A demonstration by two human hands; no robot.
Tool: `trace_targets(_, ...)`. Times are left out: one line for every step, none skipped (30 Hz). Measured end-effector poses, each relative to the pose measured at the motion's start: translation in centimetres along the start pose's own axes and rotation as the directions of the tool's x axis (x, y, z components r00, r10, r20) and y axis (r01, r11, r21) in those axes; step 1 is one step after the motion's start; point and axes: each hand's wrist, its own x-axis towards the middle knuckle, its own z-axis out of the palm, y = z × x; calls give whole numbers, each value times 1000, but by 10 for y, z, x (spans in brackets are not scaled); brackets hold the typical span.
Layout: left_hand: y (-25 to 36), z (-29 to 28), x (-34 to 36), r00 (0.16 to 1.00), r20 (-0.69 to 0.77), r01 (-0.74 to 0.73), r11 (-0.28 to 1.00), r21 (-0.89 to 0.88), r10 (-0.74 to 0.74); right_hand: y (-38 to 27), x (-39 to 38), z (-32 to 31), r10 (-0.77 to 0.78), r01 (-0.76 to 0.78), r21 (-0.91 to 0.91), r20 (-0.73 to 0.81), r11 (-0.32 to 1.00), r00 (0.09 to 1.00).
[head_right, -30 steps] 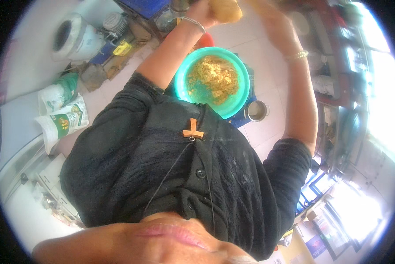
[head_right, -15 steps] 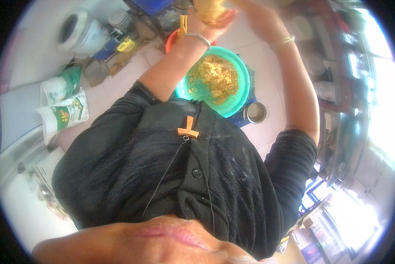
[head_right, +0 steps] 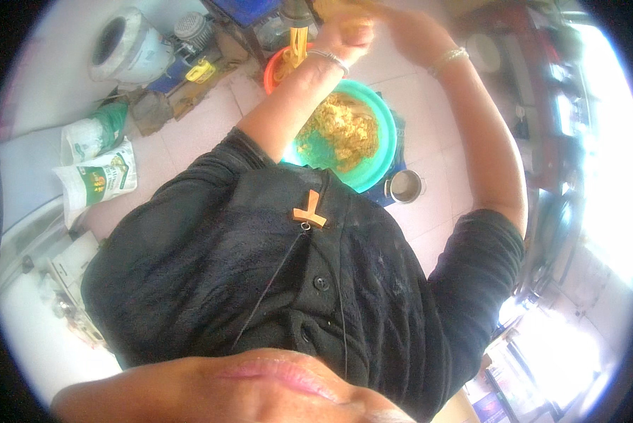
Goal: The person operates a noodle extruder, feeding dough into the machine and collecting the extruded noodles into a green basin. They use a wooden stick to guide the noodles and occasionally adjust the dough with their hands.
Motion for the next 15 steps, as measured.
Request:
trace_targets(1, 1, -1, 1000, 7, -6, 1000, 5, 6, -1, 2, -1, -18, 18, 5, 5, 1000, 1000)
trace_targets(9, 21, -17, 990, -49, 123, 975, -185, -134, 1, 2, -1, -24, 24, 15, 11, 1000, 1000)
trace_targets(18, 32, -25, 962, -80, 214, 902, -375, -262, -1, 7, -2, -7, 7, -10, 45, 1000, 999)
trace_targets(18, 26, -21, 963, -21, 235, 878, -417, -267, -2, 12, -4, 12, -9, -36, 78, 999, 997)
trace_targets(21, 22, -18, 962, 38, 256, 851, -458, -269, -4, 16, -5, 31, -24, -63, 111, 998, 993)
trace_targets(21, 21, -15, 966, 7, 230, 843, -486, -260, -3, 20, -4, 16, -9, -69, 103, 998, 995)
trace_targets(21, 20, -12, 968, -24, 204, 834, -514, -251, -3, 24, -3, 1, 6, -75, 96, 997, 995)
trace_targets(22, 36, -17, 960, -147, 130, 842, -524, -240, 0, 27, 0, -9, 16, -78, 91, 997, 996)
trace_targets(21, 50, -22, 935, -262, 70, 849, -525, -239, 6, 27, 6, -33, 37, -72, 57, 997, 998)
trace_targets(21, 59, -32, 936, -235, 124, 872, -474, -261, 14, 26, 14, -57, 58, -67, 22, 996, 998)
trace_targets(26, 65, -43, 940, -215, 158, 895, -418, -267, 10, 29, 14, -99, 98, -59, -13, 993, 995)
trace_targets(30, 67, -48, 942, -195, 192, 913, -360, -274, 6, 33, 10, -85, 86, -71, 28, 994, 996)
trace_targets(30, 65, -47, 944, -182, 198, 914, -354, -275, 0, 37, 5, -69, 75, -83, 69, 994, 995)
trace_targets(28, 60, -48, 946, -168, 207, 915, -347, -277, -8, 40, 0, -51, 62, -96, 108, 993, 993)
trace_targets(26, 55, -49, 947, -154, 216, 916, -339, -280, -9, 44, 2, -58, 72, -124, 108, 990, 992)
